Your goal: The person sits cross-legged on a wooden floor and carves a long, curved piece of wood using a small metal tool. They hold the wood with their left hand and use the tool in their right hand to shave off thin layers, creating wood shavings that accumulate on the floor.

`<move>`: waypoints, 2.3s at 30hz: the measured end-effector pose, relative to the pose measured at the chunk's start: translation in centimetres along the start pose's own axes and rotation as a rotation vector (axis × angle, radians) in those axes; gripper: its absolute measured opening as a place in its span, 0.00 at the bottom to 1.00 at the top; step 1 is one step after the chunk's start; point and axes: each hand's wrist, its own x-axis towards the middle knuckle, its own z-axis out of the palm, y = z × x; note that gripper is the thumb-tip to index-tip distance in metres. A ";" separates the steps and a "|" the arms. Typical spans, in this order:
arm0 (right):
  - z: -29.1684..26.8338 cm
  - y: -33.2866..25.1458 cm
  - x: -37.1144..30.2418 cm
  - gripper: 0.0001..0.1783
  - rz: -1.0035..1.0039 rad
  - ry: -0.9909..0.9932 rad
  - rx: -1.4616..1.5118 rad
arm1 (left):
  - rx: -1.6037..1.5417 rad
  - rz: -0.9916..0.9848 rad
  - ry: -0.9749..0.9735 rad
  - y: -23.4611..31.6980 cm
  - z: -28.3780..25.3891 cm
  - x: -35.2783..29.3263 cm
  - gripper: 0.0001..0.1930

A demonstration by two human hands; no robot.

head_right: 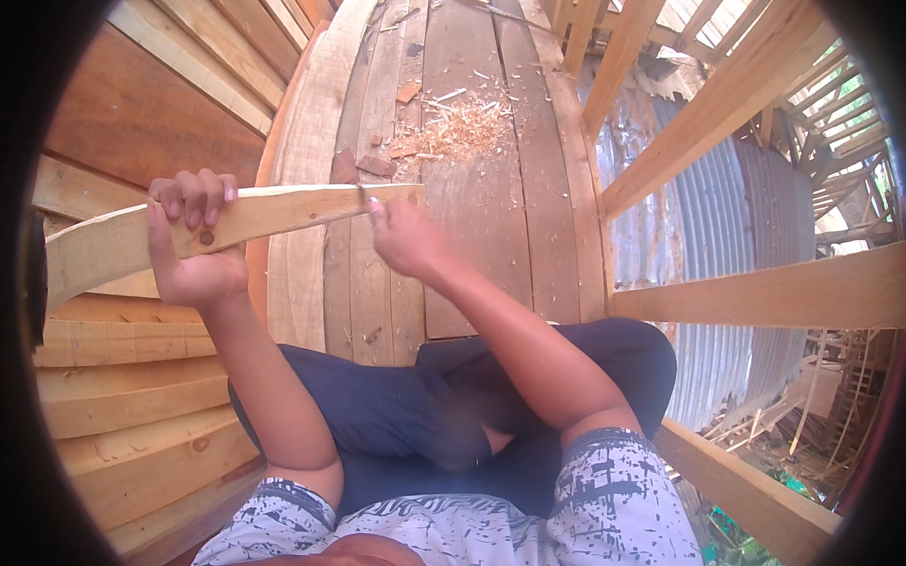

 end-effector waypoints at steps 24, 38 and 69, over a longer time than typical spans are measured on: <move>-2.4 -3.8 -1.5 0.30 -0.126 -0.074 -0.001 | 0.050 0.068 0.049 -0.8 2.7 -1.2 0.13; -2.0 6.7 2.3 0.28 0.149 -0.090 -0.059 | 0.027 0.079 0.007 -1.2 3.5 -0.9 0.12; -2.5 5.3 2.1 0.29 0.132 -0.081 -0.010 | 0.030 0.077 -0.074 -1.1 3.0 -0.8 0.11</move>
